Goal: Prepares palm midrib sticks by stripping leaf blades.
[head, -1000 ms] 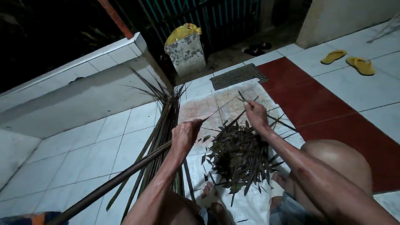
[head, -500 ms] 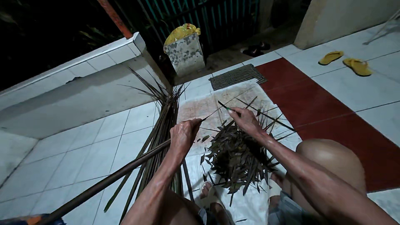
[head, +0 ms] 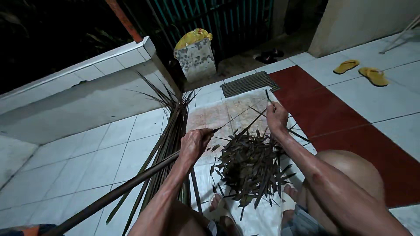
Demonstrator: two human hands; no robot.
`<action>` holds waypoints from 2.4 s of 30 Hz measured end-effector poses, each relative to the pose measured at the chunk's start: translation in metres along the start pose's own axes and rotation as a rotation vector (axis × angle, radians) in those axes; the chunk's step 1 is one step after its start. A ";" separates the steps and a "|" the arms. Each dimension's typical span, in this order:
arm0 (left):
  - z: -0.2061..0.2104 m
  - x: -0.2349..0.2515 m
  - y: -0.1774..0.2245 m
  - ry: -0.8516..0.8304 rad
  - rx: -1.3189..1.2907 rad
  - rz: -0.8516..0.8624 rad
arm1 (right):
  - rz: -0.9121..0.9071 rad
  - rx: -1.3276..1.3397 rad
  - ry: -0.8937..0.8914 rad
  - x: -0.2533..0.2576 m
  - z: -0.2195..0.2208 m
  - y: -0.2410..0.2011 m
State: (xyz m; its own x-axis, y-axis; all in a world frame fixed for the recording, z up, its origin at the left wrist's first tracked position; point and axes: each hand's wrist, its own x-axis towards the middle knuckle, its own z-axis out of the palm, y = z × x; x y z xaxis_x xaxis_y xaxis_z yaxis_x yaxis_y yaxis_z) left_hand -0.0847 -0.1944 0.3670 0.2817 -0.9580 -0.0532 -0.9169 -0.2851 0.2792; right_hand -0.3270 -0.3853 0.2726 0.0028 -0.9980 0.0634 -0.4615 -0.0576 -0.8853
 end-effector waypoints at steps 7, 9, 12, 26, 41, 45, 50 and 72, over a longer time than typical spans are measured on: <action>0.001 0.007 -0.019 -0.026 -0.413 0.037 | -0.192 0.116 -0.212 -0.032 0.010 -0.012; 0.000 0.009 -0.017 -0.072 -0.536 0.035 | -0.239 0.135 -0.322 -0.045 0.018 -0.021; 0.001 0.012 -0.008 -0.152 -0.646 0.017 | -0.259 0.196 -0.433 -0.058 0.030 -0.035; 0.019 0.017 -0.015 -0.404 -0.686 0.085 | -0.121 0.221 -0.342 -0.042 0.034 -0.036; 0.010 0.012 -0.031 -0.377 -0.690 0.159 | -0.170 0.017 -0.259 -0.001 -0.024 -0.003; 0.009 0.012 -0.028 -0.375 -0.693 0.125 | -0.101 0.063 -0.095 0.003 -0.025 0.007; 0.012 0.018 -0.027 -0.253 -0.573 0.080 | -0.243 0.095 -0.203 -0.026 -0.009 -0.010; 0.024 0.027 -0.015 -0.208 -0.770 0.050 | -0.394 0.035 -0.625 -0.087 0.028 -0.033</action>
State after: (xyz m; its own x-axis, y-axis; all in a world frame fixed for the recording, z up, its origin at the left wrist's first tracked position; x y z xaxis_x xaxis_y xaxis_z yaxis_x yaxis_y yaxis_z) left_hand -0.0701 -0.2170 0.3384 0.1168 -0.9768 -0.1798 -0.4533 -0.2135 0.8654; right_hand -0.2870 -0.2976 0.2832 0.6722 -0.7315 0.1143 -0.2936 -0.4051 -0.8659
